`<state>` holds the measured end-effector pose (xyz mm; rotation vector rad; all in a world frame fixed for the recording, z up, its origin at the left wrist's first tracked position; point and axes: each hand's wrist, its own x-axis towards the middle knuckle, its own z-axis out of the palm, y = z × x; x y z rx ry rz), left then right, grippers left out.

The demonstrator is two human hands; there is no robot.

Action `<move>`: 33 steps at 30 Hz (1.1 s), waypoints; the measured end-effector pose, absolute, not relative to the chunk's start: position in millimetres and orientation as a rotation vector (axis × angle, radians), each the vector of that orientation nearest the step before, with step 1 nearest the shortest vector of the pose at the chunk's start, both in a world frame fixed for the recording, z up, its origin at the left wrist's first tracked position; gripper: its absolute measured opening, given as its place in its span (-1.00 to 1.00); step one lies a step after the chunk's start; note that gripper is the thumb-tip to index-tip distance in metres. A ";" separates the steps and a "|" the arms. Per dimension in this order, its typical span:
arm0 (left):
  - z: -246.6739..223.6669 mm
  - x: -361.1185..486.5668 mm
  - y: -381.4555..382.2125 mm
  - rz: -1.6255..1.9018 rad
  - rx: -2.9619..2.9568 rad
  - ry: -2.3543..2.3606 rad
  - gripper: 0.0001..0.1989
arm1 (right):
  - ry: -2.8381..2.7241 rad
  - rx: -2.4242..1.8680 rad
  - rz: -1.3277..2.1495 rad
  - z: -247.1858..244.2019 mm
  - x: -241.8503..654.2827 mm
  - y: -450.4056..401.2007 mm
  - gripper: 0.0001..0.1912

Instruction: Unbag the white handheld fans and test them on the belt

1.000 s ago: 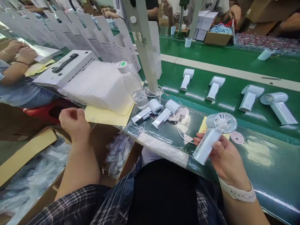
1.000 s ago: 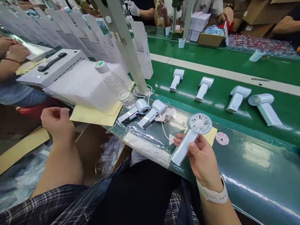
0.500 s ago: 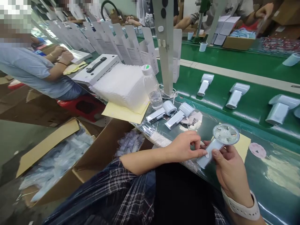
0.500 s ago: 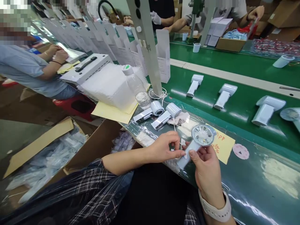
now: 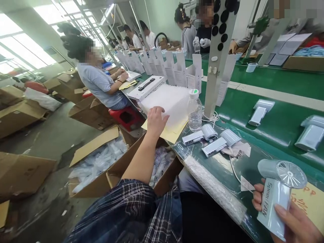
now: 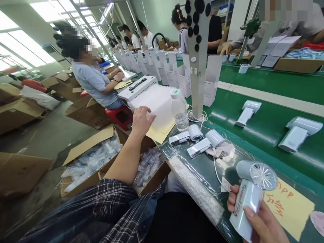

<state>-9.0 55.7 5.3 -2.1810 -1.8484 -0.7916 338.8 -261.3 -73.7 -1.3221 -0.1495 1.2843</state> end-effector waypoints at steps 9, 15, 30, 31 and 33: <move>52.5 -19.1 46.8 -1.525 -1.959 -1.332 -0.68 | -0.242 -1.290 1.195 -35.3 322.5 -264.3 -0.48; -0.9 142.3 -60.5 -0.976 -3.156 -0.816 -0.67 | -0.359 -1.311 1.094 -32.0 307.3 -267.0 -0.46; -49.2 208.6 -92.0 -0.120 -4.025 -0.893 -0.82 | -0.857 -1.984 0.354 -77.0 308.1 -315.0 -0.33; -50.9 210.0 -88.0 -0.192 -4.035 -1.009 -0.77 | -0.930 -2.000 0.346 -74.8 305.8 -308.0 -0.34; -52.4 210.6 -78.4 -0.386 -4.040 -1.313 -0.62 | -1.061 -2.037 0.339 -69.9 304.9 -294.5 -0.36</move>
